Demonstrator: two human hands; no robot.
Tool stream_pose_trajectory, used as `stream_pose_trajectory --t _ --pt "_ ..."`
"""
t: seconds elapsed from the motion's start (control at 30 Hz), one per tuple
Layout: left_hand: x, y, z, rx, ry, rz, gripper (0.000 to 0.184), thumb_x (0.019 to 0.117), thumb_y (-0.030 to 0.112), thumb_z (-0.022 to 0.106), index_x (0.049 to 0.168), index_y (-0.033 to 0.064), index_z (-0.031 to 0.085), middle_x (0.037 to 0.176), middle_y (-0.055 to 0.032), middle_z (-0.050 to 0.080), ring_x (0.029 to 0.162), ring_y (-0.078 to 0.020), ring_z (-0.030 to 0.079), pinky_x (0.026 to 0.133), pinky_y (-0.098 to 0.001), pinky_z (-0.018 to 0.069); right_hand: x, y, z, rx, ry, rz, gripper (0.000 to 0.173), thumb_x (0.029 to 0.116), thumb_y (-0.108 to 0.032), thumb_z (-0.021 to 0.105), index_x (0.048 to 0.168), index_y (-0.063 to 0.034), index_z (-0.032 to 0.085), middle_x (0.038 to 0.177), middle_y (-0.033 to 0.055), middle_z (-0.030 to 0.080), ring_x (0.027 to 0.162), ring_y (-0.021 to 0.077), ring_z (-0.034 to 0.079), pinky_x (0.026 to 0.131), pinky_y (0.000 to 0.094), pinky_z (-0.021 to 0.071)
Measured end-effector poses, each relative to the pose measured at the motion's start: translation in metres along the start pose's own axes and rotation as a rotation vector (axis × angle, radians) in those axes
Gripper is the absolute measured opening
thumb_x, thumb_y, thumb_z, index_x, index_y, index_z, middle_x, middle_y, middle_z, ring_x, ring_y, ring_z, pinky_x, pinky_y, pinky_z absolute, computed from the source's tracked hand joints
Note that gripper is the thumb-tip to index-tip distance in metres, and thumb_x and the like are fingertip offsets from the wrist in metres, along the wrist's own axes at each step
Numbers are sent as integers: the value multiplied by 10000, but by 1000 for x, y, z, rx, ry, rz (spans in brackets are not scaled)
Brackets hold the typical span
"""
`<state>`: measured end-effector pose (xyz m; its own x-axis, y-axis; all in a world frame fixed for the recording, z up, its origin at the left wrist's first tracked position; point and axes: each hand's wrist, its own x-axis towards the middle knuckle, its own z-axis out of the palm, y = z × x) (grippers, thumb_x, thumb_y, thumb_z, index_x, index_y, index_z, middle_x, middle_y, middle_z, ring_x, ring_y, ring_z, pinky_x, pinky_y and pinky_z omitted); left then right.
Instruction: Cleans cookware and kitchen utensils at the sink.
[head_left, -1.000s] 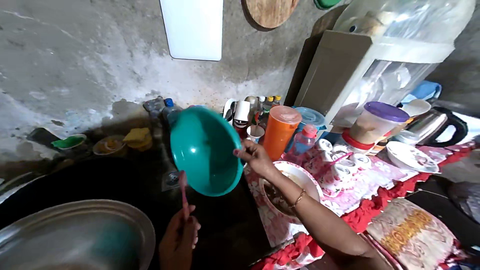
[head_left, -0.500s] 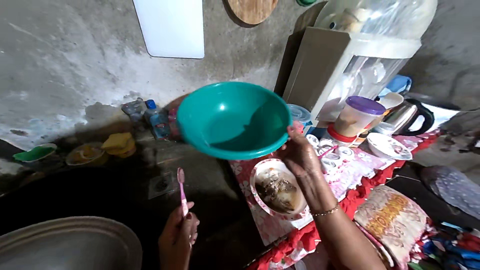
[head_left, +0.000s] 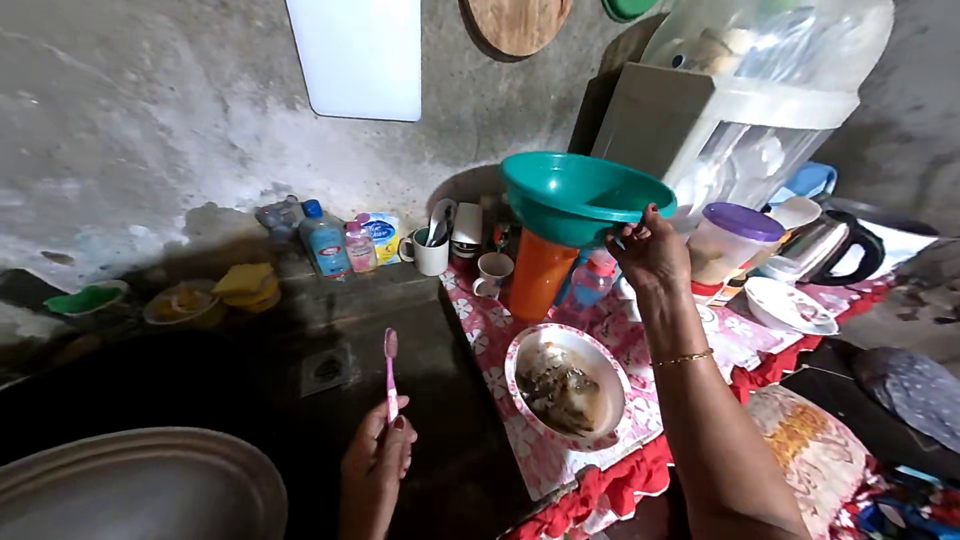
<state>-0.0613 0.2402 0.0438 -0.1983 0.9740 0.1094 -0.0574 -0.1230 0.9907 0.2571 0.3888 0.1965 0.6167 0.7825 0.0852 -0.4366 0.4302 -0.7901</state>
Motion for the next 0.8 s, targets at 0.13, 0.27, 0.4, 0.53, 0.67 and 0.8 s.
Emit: stream_pose_trajectory --t 0.13,0.27,0.4,0.53,0.67,0.8 --pt "3 2 5 8 0 -46 294 1003 55 457 1261 -29 569 745 106 575 561 64 522 501 -96 439 3 6 -10 43 -58 26 155 1108 -249 444 998 -156 502 702 -34 586 633 95 629 680 303 601" --pt "6 1 9 -2 1 -49 287 1001 41 462 1254 -25 579 748 104 580 555 60 522 496 -95 437 -1 7 -18 7 -119 63 353 1124 -368 360 911 -165 555 673 -50 610 634 82 646 702 285 606" --pt "13 3 10 -31 -16 -53 282 1010 37 447 1251 -23 582 751 101 576 560 51 519 498 -100 433 -8 11 -26 -32 -139 43 478 1125 -430 279 819 -197 563 635 -72 608 612 67 639 684 269 596" --pt "31 8 10 -89 33 -142 318 1036 32 416 1314 -46 551 782 63 583 561 29 498 501 -123 417 -39 26 -17 -213 -290 82 531 1133 -376 168 810 -216 558 597 -104 603 540 34 603 572 216 553" --pt "71 6 4 -319 170 -284 379 1053 -27 386 1428 -69 414 868 4 591 639 -7 535 581 -152 457 -76 77 33 -611 -844 136 202 1047 -31 421 1037 -36 623 793 -36 693 642 45 653 620 217 578" --pt "113 -5 -2 -418 273 -342 359 1080 -6 363 1436 -52 379 963 -69 634 694 -58 603 581 -194 485 -97 139 125 -1075 -1238 -127 230 1032 -108 594 1178 50 677 1017 145 701 827 159 678 798 336 575"
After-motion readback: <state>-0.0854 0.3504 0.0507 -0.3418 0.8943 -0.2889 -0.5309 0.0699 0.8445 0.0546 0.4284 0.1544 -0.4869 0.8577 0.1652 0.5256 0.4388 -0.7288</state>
